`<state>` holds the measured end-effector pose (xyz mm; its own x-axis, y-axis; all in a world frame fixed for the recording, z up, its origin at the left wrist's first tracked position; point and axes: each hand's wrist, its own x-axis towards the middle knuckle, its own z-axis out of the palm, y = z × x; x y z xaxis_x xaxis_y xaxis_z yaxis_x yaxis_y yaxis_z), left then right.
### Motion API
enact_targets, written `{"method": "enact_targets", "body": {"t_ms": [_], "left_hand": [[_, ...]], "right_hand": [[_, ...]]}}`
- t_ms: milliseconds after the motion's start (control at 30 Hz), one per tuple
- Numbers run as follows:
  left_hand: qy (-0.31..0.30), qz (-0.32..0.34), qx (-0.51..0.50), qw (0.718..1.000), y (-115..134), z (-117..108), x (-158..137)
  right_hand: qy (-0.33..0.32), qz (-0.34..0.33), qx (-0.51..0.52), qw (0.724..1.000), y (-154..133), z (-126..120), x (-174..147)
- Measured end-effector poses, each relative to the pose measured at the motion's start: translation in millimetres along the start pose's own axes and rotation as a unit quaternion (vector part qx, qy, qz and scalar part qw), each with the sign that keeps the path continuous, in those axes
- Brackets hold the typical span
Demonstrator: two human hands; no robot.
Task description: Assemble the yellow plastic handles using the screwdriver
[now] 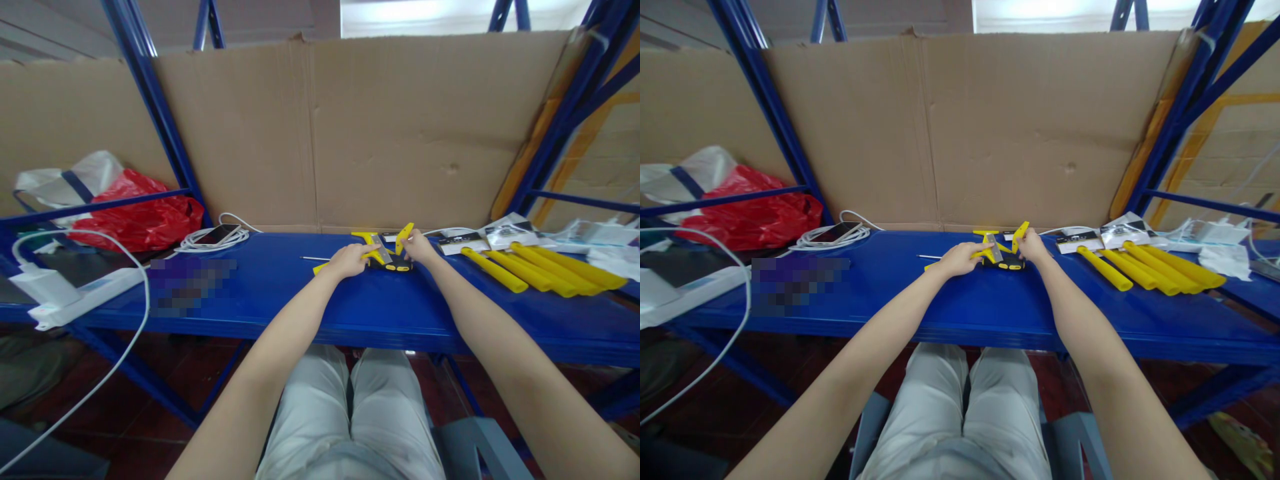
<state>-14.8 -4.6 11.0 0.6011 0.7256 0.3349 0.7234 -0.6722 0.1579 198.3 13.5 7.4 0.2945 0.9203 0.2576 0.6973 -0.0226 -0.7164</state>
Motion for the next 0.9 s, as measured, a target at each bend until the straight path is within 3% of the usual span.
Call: {"method": "enact_targets", "body": {"t_ms": [333, 633, 900], "left_hand": [[0.002, -0.004, 0.011, 1.000, 1.3, -1.4, -1.0], [0.014, -0.012, 0.016, 1.000, -3.1, 1.8, 1.5], [0.019, -0.030, 0.015, 0.999, -1.5, 0.3, -0.6]], "right_hand": [[-0.010, 0.097, 0.267, 0.959, -11.1, -11.1, -2.9], [-0.080, 0.079, 0.345, 0.932, -23.3, -11.6, -7.4], [-0.115, 0.050, 0.329, 0.936, -37.3, -10.0, -18.5]]}}
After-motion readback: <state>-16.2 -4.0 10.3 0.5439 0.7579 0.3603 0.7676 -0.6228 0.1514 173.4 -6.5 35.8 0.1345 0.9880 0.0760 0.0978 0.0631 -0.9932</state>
